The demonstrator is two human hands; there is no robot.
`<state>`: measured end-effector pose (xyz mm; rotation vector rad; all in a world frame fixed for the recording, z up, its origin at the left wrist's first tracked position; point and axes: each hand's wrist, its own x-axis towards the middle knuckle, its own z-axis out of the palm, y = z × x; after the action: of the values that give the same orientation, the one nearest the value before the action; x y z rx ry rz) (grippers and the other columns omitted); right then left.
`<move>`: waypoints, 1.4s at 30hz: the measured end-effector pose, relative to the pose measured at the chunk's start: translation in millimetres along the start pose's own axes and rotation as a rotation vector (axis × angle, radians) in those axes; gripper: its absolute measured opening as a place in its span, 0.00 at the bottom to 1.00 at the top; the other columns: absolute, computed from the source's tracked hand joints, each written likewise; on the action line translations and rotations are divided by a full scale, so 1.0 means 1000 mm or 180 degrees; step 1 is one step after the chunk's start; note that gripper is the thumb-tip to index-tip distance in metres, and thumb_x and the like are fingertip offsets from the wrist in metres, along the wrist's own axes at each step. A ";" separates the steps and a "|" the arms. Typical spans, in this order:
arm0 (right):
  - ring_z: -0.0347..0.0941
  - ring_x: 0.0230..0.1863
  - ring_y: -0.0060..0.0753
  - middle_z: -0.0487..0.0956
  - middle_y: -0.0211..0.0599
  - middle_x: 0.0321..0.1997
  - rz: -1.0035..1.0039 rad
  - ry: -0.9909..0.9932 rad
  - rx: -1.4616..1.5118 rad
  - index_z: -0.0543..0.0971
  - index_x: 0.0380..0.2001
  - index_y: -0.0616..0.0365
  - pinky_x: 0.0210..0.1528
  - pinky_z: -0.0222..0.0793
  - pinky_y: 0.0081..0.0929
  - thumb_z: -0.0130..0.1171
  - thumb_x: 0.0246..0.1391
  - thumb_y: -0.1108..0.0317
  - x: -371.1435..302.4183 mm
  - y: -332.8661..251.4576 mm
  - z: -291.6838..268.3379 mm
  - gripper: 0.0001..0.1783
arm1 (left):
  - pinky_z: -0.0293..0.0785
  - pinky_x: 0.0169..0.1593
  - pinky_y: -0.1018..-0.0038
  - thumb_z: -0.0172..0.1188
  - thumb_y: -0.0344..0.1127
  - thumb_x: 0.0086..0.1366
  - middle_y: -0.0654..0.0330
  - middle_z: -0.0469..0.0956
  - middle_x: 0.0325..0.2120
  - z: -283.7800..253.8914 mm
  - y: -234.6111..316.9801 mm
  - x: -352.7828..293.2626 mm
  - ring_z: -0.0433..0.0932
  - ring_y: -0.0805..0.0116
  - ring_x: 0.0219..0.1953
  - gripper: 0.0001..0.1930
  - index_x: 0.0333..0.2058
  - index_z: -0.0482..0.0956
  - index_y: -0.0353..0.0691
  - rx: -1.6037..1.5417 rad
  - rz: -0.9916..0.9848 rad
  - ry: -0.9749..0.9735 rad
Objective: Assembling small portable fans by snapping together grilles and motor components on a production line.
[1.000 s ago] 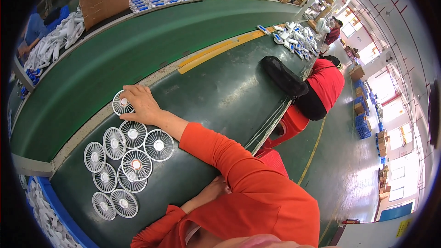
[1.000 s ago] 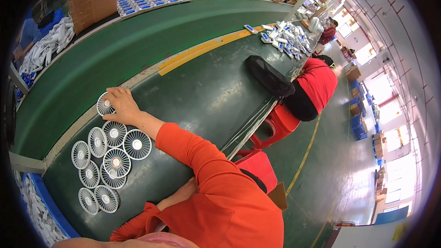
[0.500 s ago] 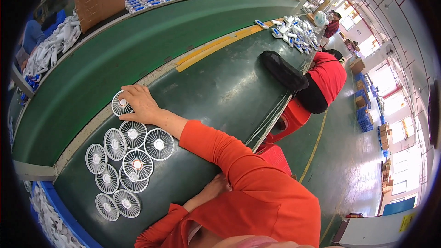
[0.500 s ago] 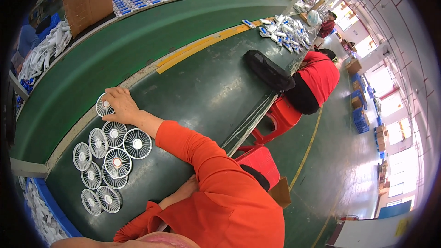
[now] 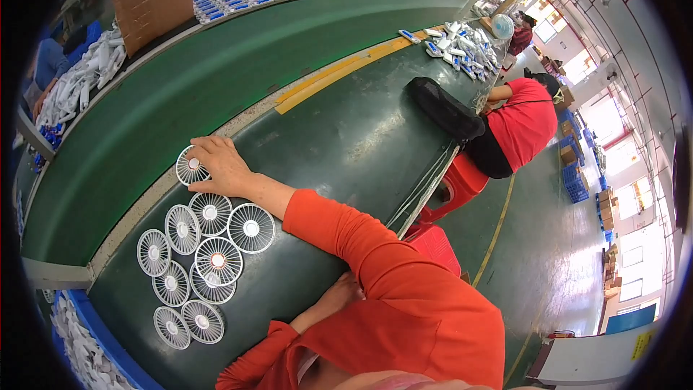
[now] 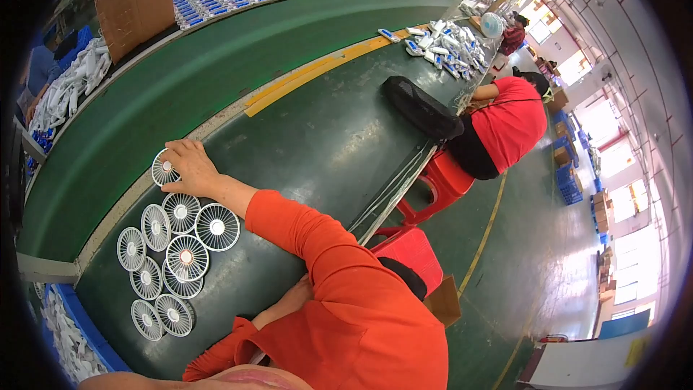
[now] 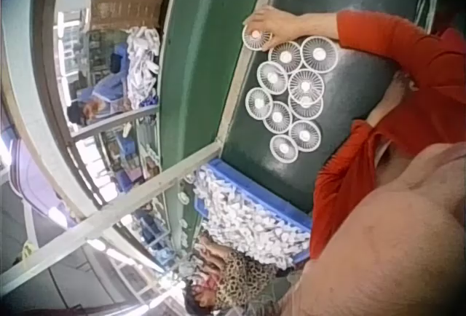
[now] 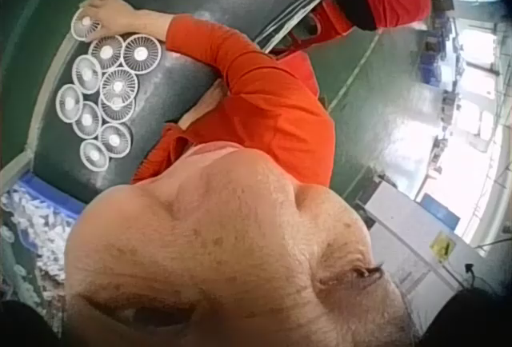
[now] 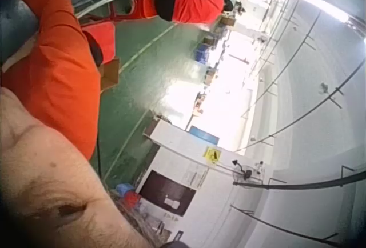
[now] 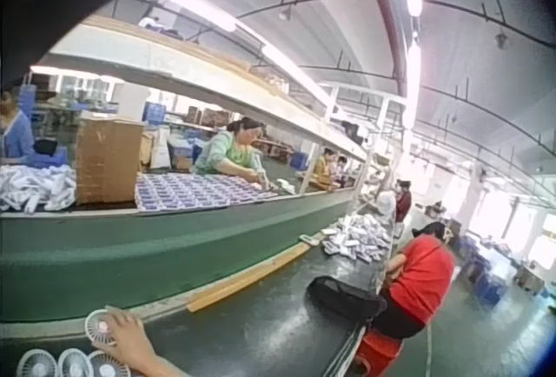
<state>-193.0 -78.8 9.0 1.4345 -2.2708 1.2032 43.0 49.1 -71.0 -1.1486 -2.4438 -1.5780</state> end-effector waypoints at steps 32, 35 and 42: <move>0.60 0.61 0.51 0.68 0.48 0.57 0.0014 0.0020 0.0023 0.73 0.45 0.53 0.61 0.51 0.43 0.73 0.34 0.55 0.000 0.001 0.000 0.33 | 0.57 0.59 0.64 0.49 0.33 0.57 0.56 0.76 0.35 0.004 -0.001 -0.002 0.68 0.57 0.50 0.08 0.28 0.77 0.40 -0.0473 -0.0085 0.0120; 0.60 0.60 0.51 0.68 0.47 0.58 0.0002 -0.0013 -0.0041 0.72 0.46 0.51 0.61 0.52 0.45 0.72 0.36 0.54 0.000 0.000 -0.001 0.32 | 0.56 0.60 0.62 0.49 0.32 0.57 0.53 0.75 0.39 0.002 0.001 0.000 0.67 0.54 0.52 0.08 0.30 0.77 0.38 -0.0374 -0.0278 0.0061; 0.60 0.61 0.51 0.68 0.47 0.58 0.0003 0.0003 -0.0028 0.72 0.46 0.51 0.61 0.52 0.44 0.72 0.36 0.54 0.000 0.000 0.000 0.32 | 0.54 0.63 0.61 0.48 0.33 0.57 0.49 0.73 0.45 0.010 -0.009 -0.005 0.65 0.51 0.56 0.12 0.36 0.76 0.35 -0.0440 -0.0206 -0.0089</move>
<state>-193.3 -79.0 9.1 1.4297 -2.2734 1.1924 45.3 52.3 -84.9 -1.1274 -2.4468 -1.7867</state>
